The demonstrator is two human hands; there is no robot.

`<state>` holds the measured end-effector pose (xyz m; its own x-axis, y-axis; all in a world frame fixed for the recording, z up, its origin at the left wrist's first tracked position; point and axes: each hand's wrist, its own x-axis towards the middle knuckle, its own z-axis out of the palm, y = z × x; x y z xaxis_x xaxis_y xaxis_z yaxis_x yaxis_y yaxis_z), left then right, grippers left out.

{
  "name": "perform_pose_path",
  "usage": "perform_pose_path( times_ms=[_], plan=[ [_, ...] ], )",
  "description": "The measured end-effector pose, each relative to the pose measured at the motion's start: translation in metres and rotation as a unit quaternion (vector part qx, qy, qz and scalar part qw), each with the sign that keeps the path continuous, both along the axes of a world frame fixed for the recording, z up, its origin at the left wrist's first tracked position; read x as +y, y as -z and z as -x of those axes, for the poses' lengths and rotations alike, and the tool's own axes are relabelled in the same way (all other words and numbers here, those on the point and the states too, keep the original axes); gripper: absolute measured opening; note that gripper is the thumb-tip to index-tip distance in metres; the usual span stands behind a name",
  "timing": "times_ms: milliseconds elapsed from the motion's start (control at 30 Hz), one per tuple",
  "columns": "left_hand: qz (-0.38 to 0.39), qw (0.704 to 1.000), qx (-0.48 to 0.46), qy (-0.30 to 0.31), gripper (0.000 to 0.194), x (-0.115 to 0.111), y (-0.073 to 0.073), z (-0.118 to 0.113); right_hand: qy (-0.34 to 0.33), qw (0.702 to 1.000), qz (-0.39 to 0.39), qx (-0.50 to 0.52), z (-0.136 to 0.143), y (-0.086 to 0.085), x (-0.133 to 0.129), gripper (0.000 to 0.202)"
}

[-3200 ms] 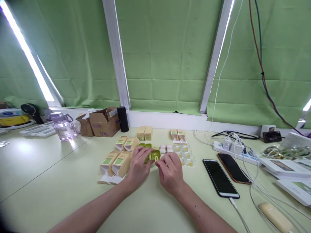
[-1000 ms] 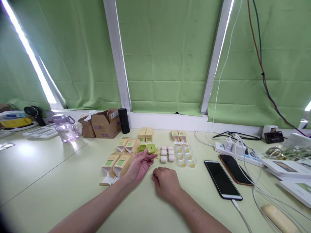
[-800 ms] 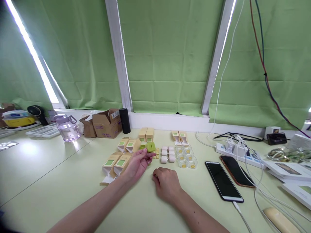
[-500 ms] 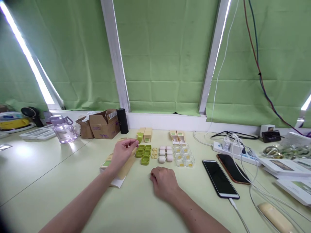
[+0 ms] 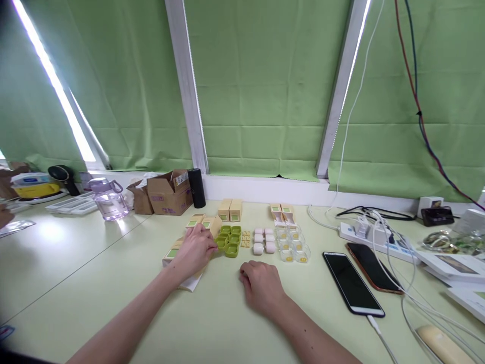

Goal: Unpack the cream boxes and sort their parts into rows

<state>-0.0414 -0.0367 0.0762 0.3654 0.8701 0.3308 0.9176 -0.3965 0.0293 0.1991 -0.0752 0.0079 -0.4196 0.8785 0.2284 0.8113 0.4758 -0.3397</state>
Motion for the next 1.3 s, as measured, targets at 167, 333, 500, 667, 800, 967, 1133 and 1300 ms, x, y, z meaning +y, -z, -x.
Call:
perform_pose_path(
  times_ms=[167, 333, 500, 667, 800, 967, 1133, 1300],
  plan=[
    [-0.001, 0.999, 0.047, -0.024, 0.029, 0.001, 0.004, 0.000, 0.003, 1.000, 0.007, -0.006, 0.001, -0.003, -0.001, 0.015],
    [-0.003, 0.997, 0.073, -0.038, 0.029, 0.003, 0.009, 0.003, -0.001, 1.000, 0.009, -0.004, 0.001, -0.003, -0.001, 0.016],
    [0.010, 0.996, 0.076, -0.033, 0.028, 0.002, 0.006, 0.000, -0.002, 1.000, 0.003, -0.001, 0.001, -0.002, 0.000, 0.017],
    [0.015, 0.996, 0.085, -0.024, 0.026, 0.001, 0.007, -0.007, 0.000, 1.000, 0.009, -0.007, 0.002, -0.005, -0.002, 0.018],
    [0.019, 0.994, 0.101, -0.024, 0.025, 0.003, 0.011, -0.008, 0.002, 1.000, 0.010, -0.009, 0.002, -0.007, -0.003, 0.017],
    [0.017, 0.995, 0.098, -0.021, 0.027, 0.005, 0.016, -0.006, 0.001, 1.000, 0.013, -0.013, 0.002, -0.007, -0.003, 0.017],
    [0.021, 0.996, 0.082, -0.024, 0.026, 0.006, 0.017, -0.006, 0.003, 1.000, 0.016, -0.018, 0.002, -0.007, -0.002, 0.017],
    [0.018, 0.996, 0.084, -0.025, 0.023, 0.005, 0.017, -0.007, 0.000, 1.000, 0.013, -0.016, 0.002, -0.007, -0.003, 0.018]
  ],
)
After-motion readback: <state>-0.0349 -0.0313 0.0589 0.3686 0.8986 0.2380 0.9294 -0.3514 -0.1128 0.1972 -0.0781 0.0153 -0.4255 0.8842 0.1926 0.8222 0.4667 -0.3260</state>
